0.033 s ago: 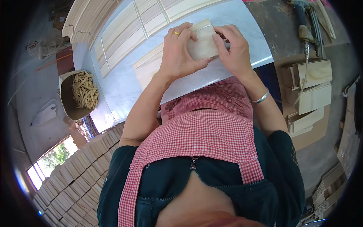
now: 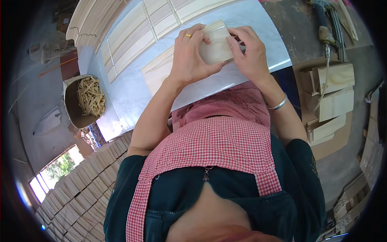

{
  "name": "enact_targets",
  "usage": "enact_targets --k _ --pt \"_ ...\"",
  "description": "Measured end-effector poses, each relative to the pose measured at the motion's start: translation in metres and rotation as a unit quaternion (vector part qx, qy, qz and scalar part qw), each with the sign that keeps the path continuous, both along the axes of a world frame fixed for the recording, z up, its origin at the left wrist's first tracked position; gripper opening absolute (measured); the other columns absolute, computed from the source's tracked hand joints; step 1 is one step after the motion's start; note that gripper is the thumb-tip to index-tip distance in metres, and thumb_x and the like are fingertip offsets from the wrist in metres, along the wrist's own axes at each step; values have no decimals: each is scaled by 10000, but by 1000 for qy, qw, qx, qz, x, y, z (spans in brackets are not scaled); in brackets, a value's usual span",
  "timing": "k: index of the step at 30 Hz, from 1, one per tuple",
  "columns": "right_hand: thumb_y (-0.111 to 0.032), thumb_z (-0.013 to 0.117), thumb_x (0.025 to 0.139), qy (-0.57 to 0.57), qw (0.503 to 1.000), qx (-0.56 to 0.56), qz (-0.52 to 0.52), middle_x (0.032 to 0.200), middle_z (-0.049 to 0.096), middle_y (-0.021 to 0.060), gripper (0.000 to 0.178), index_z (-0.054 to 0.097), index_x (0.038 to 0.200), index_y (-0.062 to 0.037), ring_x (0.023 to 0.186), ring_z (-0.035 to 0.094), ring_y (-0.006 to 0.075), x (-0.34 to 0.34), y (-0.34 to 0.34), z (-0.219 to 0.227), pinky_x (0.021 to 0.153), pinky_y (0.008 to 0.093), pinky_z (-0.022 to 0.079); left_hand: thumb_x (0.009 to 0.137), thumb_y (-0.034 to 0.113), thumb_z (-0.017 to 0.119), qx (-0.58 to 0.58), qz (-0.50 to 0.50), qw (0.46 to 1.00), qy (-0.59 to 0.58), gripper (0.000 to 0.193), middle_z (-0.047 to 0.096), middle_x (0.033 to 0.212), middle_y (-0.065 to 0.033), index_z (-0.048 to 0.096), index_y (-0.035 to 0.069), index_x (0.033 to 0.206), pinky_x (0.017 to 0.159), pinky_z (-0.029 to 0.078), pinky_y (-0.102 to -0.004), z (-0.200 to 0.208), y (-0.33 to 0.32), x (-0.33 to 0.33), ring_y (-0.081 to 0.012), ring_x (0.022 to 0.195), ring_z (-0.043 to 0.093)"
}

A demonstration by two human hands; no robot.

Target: Assemble wooden box components by applying glue and securing joints with a staple gun.

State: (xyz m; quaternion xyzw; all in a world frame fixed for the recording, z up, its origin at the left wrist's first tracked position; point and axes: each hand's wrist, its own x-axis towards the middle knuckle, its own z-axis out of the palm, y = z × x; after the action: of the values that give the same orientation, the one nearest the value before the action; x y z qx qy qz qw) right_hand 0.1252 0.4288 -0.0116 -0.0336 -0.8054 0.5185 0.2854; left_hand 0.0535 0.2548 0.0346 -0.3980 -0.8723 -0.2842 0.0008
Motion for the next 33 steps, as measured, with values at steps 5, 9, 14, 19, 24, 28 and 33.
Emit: enact_targets --k 5,9,14,19,24,28,33 --pt "-40 657 915 -44 997 -55 41 1034 654 56 225 686 1134 3 828 609 168 0 10 5 739 258 493 540 237 936 -5 -5 1000 11 641 524 1394 -164 548 80 1025 1011 460 -432 -4 -4 -1 -346 1240 498" --pt "-46 673 886 -3 999 -38 31 974 648 66 197 692 1075 4 732 584 182 -11 9 -1 660 270 482 543 285 929 9 -14 1000 23 620 560 1360 -199 547 79 987 1050 390 -444 -5 -2 -2 -351 1196 527" --pt "-19 665 890 -17 998 -51 25 1013 655 46 198 697 1085 -5 797 594 155 -11 5 0 712 259 476 541 299 930 18 -15 1000 20 619 576 1356 -205 542 80 971 1065 365 -449 -5 -1 -2 -350 1182 537" --pt "0 656 894 -26 998 -56 24 1022 660 37 197 703 1085 -9 826 597 142 -11 6 1 742 251 471 539 294 932 17 -22 1000 10 620 585 1360 -192 539 84 970 1067 362 -448 -4 -1 -5 -348 1182 538" --pt "-20 676 865 14 999 -52 6 944 657 49 159 714 1018 0 726 574 167 -13 4 -2 670 269 470 536 289 934 19 -27 999 9 621 594 1352 -173 538 88 969 1055 371 -443 -4 -1 -5 -348 1168 540" --pt "-28 682 858 33 997 -65 11 905 655 53 146 718 997 0 695 567 176 -16 6 -5 655 274 470 532 290 933 26 -32 999 11 623 594 1346 -167 539 90 971 1040 383 -435 -5 -1 -7 -347 1155 538" --pt "-18 678 871 -2 995 -94 43 897 660 42 150 716 1015 -4 733 573 159 7 24 0 684 254 463 526 295 930 26 -36 999 18 630 589 1337 -166 542 88 978 1020 397 -425 -7 -2 -7 -344 1142 531"
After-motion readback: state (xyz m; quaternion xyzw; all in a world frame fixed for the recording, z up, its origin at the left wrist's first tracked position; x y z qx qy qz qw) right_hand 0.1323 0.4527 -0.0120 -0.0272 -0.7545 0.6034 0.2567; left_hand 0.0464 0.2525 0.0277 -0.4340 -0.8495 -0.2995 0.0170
